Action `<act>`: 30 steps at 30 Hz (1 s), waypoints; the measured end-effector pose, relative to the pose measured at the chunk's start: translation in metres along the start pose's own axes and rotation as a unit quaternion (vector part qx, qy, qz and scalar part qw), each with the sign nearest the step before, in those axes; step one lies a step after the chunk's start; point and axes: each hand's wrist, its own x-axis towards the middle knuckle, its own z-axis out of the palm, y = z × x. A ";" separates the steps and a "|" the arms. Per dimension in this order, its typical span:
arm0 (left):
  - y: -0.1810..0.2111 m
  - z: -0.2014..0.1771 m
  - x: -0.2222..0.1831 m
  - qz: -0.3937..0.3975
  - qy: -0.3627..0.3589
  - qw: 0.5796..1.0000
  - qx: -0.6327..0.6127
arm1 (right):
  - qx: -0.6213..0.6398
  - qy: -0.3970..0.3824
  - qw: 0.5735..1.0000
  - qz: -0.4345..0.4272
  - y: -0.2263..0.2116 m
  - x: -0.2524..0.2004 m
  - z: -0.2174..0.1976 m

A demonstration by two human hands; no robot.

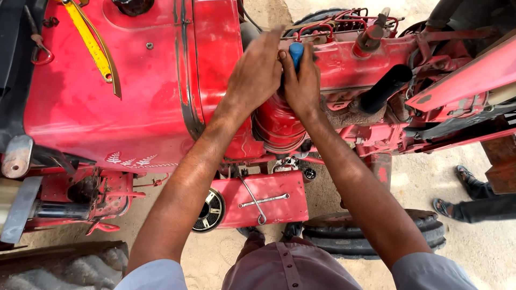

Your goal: Cleaning and performing maintenance on a tractor engine and air filter component.

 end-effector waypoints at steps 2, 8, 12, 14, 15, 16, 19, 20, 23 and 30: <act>0.015 -0.010 -0.008 -0.029 0.045 0.997 -0.047 | 0.011 -0.009 1.000 0.005 0.011 -0.001 0.002; 0.065 0.048 -0.146 -0.171 0.158 0.917 -0.325 | 0.037 -0.015 0.999 -0.022 0.012 -0.005 0.001; 0.068 0.143 -0.266 -0.485 -0.122 0.829 -0.251 | 0.015 -0.030 0.999 -0.010 0.008 -0.002 0.000; 0.011 0.214 -0.344 -0.408 -0.103 0.901 -0.106 | 0.014 -0.033 0.999 -0.009 0.010 -0.003 0.000; -0.017 0.248 -0.383 -0.316 -0.079 0.945 0.042 | 0.015 -0.036 0.999 -0.010 0.011 -0.002 0.001; -0.017 0.239 -0.371 -0.317 -0.083 0.944 0.038 | 0.012 -0.036 0.999 -0.006 0.011 -0.003 0.001; -0.021 0.231 -0.348 -0.386 -0.320 0.861 0.079 | 0.021 -0.033 0.999 -0.012 0.013 -0.005 0.000; -0.025 0.238 -0.351 -0.377 -0.356 0.850 0.096 | 0.025 -0.034 0.999 -0.019 0.013 -0.005 -0.001; -0.077 0.308 -0.442 -0.336 -0.370 0.851 0.158 | 0.029 -0.037 0.999 -0.023 0.017 -0.004 0.000; -0.064 0.264 -0.392 -0.444 -0.081 0.891 -0.053 | 0.057 -0.024 0.996 -0.071 0.018 -0.006 -0.001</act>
